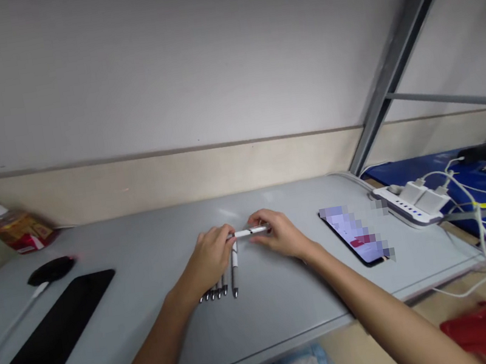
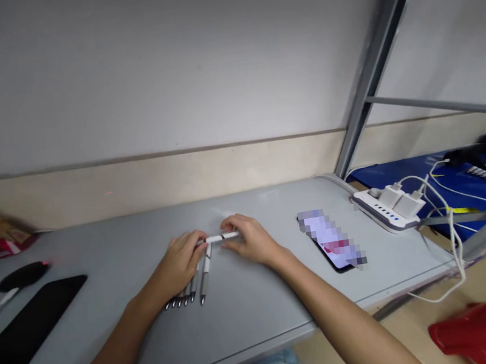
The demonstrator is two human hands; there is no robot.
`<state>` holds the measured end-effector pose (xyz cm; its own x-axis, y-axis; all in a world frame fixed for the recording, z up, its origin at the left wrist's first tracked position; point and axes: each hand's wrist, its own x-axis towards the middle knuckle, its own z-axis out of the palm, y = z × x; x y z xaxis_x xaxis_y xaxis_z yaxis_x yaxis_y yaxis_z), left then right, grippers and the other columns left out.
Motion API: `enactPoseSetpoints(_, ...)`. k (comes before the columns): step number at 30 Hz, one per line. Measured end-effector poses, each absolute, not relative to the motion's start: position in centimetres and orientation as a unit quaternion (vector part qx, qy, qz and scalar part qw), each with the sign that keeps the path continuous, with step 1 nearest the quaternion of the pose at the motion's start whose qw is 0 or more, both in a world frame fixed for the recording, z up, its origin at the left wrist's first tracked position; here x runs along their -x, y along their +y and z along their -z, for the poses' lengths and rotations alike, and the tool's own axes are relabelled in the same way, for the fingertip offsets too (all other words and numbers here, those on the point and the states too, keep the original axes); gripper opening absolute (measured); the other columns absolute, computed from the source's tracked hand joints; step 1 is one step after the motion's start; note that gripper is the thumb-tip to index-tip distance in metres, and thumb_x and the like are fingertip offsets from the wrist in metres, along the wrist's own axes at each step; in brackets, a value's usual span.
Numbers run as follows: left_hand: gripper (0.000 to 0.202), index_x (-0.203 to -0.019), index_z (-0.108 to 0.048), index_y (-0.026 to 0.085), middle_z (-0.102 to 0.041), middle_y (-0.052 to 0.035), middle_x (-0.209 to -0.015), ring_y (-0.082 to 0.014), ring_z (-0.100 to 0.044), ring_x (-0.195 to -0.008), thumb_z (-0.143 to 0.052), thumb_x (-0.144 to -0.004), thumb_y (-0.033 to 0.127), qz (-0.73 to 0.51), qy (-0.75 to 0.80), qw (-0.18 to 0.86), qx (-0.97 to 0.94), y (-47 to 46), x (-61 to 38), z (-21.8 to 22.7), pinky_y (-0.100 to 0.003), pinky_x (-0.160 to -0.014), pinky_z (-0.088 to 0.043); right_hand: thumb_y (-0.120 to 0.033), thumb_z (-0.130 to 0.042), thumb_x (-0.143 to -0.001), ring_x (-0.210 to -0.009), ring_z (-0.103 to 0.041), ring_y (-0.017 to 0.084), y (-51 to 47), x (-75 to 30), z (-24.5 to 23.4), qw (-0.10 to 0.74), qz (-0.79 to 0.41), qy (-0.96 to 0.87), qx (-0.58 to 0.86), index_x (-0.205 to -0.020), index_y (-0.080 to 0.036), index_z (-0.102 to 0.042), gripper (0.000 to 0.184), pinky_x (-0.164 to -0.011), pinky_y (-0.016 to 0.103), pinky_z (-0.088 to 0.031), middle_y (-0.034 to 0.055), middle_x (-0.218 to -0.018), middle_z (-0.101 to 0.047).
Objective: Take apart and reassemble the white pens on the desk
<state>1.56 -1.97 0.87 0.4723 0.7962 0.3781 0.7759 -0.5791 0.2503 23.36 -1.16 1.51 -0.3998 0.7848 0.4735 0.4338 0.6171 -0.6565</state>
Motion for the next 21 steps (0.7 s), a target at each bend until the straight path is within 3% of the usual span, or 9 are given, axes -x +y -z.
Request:
enactPoseSetpoints(4,0.024,-0.093,-0.054,0.021,-0.061,-0.0019,-0.087,-0.0189,-0.052,-0.086,-0.032,-0.098,0.025,-0.22,0.446,0.001,-0.868,-2.04,-1.74,-0.79,-0.032,-0.076,-0.034,-0.023,-0.051,-0.09,-0.074,-0.057,0.017,-1.22,-23.28,-1.33,0.35,-0.205,-0.831,0.381,-0.089,-0.02,-0.065,0.015,-0.071,0.028,-0.04,0.0047,-0.083,-0.065)
enactPoseSetpoints(7,0.025,-0.088,-0.055,0.02,-0.061,-0.0017,-0.085,-0.0193,-0.051,-0.086,-0.032,-0.098,0.023,-0.214,0.447,-0.013,-0.869,-2.12,-1.86,-0.65,-0.032,-0.074,-0.033,-0.016,-0.058,-0.083,-0.081,-0.057,0.017,-1.45,-23.19,-1.32,0.365,-0.17,-0.835,0.376,-0.099,-0.02,-0.061,0.017,-0.073,0.027,-0.041,0.0058,-0.093,-0.064)
enactPoseSetpoints(10,0.026,-0.086,-0.054,0.02,-0.061,-0.0017,-0.085,-0.0192,-0.051,-0.085,-0.031,-0.097,0.022,-0.215,0.45,-0.017,-0.867,-2.21,-1.94,-0.58,-0.033,-0.075,-0.032,-0.024,-0.057,-0.087,-0.085,-0.059,0.019,-1.61,-23.02,-1.28,0.354,-0.157,-0.843,0.372,-0.108,-0.021,-0.06,0.022,-0.075,0.029,-0.042,0.0077,-0.101,-0.064)
enactPoseSetpoints(14,0.027,-0.086,-0.056,0.021,-0.061,-0.0018,-0.082,-0.0196,-0.051,-0.084,-0.031,-0.098,0.024,-0.209,0.451,-0.018,-0.868,-2.33,-2.07,-0.58,-0.033,-0.074,-0.03,-0.025,-0.043,-0.095,-0.079,-0.06,0.018,-1.59,-22.73,-1.19,0.304,-0.136,-0.865,0.375,-0.098,-0.02,-0.066,0.023,-0.074,0.03,-0.041,0.0076,-0.09,-0.068)
enactPoseSetpoints(17,0.028,-0.086,-0.057,0.021,-0.061,-0.0011,-0.079,-0.0191,-0.051,-0.082,-0.032,-0.098,0.026,-0.209,0.45,-0.011,-0.868,-2.41,-2.17,-0.55,-0.033,-0.074,-0.03,-0.017,-0.053,-0.089,-0.081,-0.057,0.019,-1.58,-22.61,-1.25,0.303,-0.1,-0.868,0.379,-0.094,-0.019,-0.065,0.014,-0.073,0.028,-0.04,0.0072,-0.089,-0.065)
enactPoseSetpoints(21,0.029,-0.09,-0.059,0.021,-0.063,-0.0014,-0.086,-0.019,-0.054,-0.086,-0.033,-0.098,0.03,-0.213,0.457,-0.002,-0.863,-2.57,-2.27,-0.63,-0.033,-0.078,-0.033,-0.003,-0.055,-0.079,-0.085,-0.053,0.019,-1.53,-22.65,-1.14,0.314,-0.039,-0.864,0.391,-0.091,-0.018,-0.063,0.021,-0.073,0.027,-0.039,0.0062,-0.089,-0.061)
